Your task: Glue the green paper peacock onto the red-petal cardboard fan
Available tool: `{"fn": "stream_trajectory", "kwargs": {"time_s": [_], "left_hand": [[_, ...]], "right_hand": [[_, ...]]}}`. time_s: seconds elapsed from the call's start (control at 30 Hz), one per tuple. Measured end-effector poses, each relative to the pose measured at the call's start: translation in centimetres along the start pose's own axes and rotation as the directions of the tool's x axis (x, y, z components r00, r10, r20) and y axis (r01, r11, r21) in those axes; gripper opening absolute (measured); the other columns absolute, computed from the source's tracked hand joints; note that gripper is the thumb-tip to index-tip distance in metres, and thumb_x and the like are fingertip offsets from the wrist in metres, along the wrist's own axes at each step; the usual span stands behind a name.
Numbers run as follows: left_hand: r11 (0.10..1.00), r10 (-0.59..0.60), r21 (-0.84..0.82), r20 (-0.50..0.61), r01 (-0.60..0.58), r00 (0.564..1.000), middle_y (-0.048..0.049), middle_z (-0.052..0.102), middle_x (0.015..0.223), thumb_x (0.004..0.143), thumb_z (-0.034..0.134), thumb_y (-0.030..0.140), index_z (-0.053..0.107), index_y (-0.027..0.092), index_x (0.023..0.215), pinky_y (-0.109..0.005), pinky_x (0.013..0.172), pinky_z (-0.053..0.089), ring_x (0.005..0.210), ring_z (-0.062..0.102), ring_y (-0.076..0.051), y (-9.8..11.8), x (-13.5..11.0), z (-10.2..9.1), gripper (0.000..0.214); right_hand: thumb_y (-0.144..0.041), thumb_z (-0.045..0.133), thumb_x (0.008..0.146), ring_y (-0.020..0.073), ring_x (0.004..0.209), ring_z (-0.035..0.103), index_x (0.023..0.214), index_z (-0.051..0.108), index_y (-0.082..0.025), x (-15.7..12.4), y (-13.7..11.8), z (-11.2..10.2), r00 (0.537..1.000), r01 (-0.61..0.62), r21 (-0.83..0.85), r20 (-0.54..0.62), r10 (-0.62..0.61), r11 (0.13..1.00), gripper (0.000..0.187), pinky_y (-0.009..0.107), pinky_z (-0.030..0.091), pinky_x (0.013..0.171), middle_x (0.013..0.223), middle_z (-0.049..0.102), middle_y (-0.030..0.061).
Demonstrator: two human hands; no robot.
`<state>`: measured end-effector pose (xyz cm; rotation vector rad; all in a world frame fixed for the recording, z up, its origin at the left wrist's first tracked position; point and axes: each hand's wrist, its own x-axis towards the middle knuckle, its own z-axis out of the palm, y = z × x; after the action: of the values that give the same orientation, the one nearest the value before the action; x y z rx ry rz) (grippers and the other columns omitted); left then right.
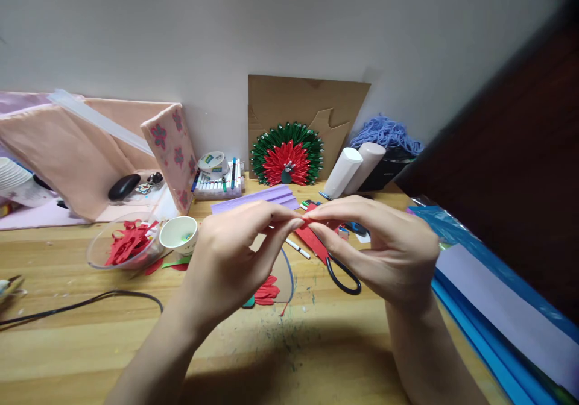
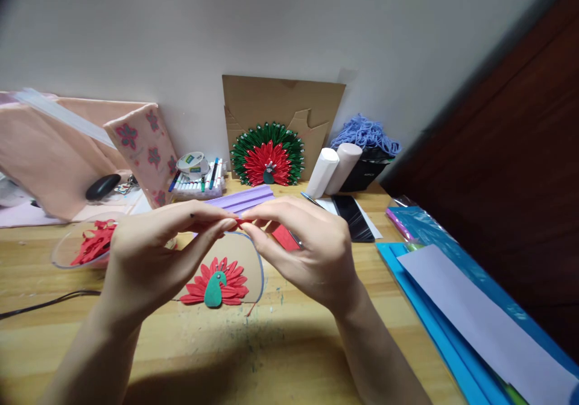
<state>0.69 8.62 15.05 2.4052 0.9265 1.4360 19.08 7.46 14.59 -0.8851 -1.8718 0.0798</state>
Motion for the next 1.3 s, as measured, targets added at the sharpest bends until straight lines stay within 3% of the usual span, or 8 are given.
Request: {"fn": "stream_trajectory", "kwargs": {"time_s": [0.23, 0.4, 0.57, 0.93, 1.17, 1.3], "left_hand": [[0.97, -0.118, -0.212, 0.022, 0.12, 0.993, -0.0021, 0.074, 0.08, 0.078, 0.063, 0.014, 0.07, 0.018, 0.09, -0.022, 0.065, 0.059, 0.067, 0.068, -0.013, 0.38, -0.14, 0.37, 0.015], [0.895, -0.254, -0.364, 0.057, 0.257, 0.965, -0.0027, 0.074, 0.076, 0.076, 0.066, 0.014, 0.072, 0.017, 0.086, -0.021, 0.059, 0.061, 0.063, 0.07, -0.014, 0.65, 0.04, 0.32, 0.012], [0.831, -0.314, -0.462, 0.07, 0.31, 0.947, -0.0023, 0.074, 0.068, 0.073, 0.07, 0.015, 0.074, 0.018, 0.082, -0.022, 0.054, 0.061, 0.057, 0.069, -0.016, 0.59, 0.41, -0.05, 0.01], [0.782, -0.372, -0.5, 0.103, 0.371, 0.923, -0.0016, 0.073, 0.064, 0.075, 0.069, 0.02, 0.074, 0.02, 0.079, -0.023, 0.049, 0.059, 0.054, 0.068, -0.015, 0.74, 0.54, -0.17, 0.006], [0.761, -0.402, -0.472, 0.195, 0.445, 0.895, -0.0006, 0.071, 0.06, 0.078, 0.067, 0.024, 0.074, 0.021, 0.07, -0.022, 0.045, 0.054, 0.051, 0.065, -0.014, 0.35, 0.62, -0.26, 0.011], [0.761, -0.407, -0.468, 0.194, 0.449, 0.893, -0.0007, 0.07, 0.058, 0.076, 0.068, 0.022, 0.074, 0.02, 0.071, -0.022, 0.044, 0.053, 0.049, 0.064, -0.013, 0.22, 0.58, -0.32, 0.008]], "right_hand": [[-0.009, 0.065, 0.075, 0.0148, 0.068, 0.066, 0.09, 0.068, -0.024, -0.04, 0.04, 0.16, 0.999, 0.037, 0.019, -0.02, -0.036, 0.999, 0.021, 0.027, 0.055, 0.064, 0.078, 0.072, 0.0005], [-0.005, 0.065, 0.073, 0.0145, 0.069, 0.066, 0.094, 0.068, -0.025, -0.15, 0.07, 0.36, 0.993, 0.096, 0.042, -0.07, -0.093, 0.994, 0.029, 0.027, 0.055, 0.065, 0.078, 0.072, -0.0006], [-0.007, 0.064, 0.075, 0.0158, 0.069, 0.068, 0.096, 0.069, -0.027, -0.14, 0.3, 0.58, 0.982, 0.159, 0.054, -0.113, -0.152, 0.986, 0.029, 0.029, 0.056, 0.063, 0.081, 0.073, -0.0006], [-0.009, 0.067, 0.072, 0.0167, 0.066, 0.068, 0.09, 0.071, -0.028, -0.13, 0.49, 0.71, 0.974, 0.166, 0.082, -0.169, -0.15, 0.983, 0.027, 0.03, 0.057, 0.059, 0.077, 0.074, -0.0007], [-0.006, 0.067, 0.072, 0.0171, 0.07, 0.069, 0.094, 0.07, -0.027, -0.17, 0.69, 0.82, 0.978, 0.181, 0.096, -0.124, -0.168, 0.979, 0.031, 0.03, 0.057, 0.06, 0.082, 0.074, 0.0005], [-0.006, 0.067, 0.072, 0.0166, 0.068, 0.068, 0.094, 0.07, -0.027, -0.13, 0.68, 1.0, 0.976, 0.178, 0.103, -0.144, -0.163, 0.979, 0.031, 0.03, 0.057, 0.061, 0.08, 0.074, -0.0001]]}}
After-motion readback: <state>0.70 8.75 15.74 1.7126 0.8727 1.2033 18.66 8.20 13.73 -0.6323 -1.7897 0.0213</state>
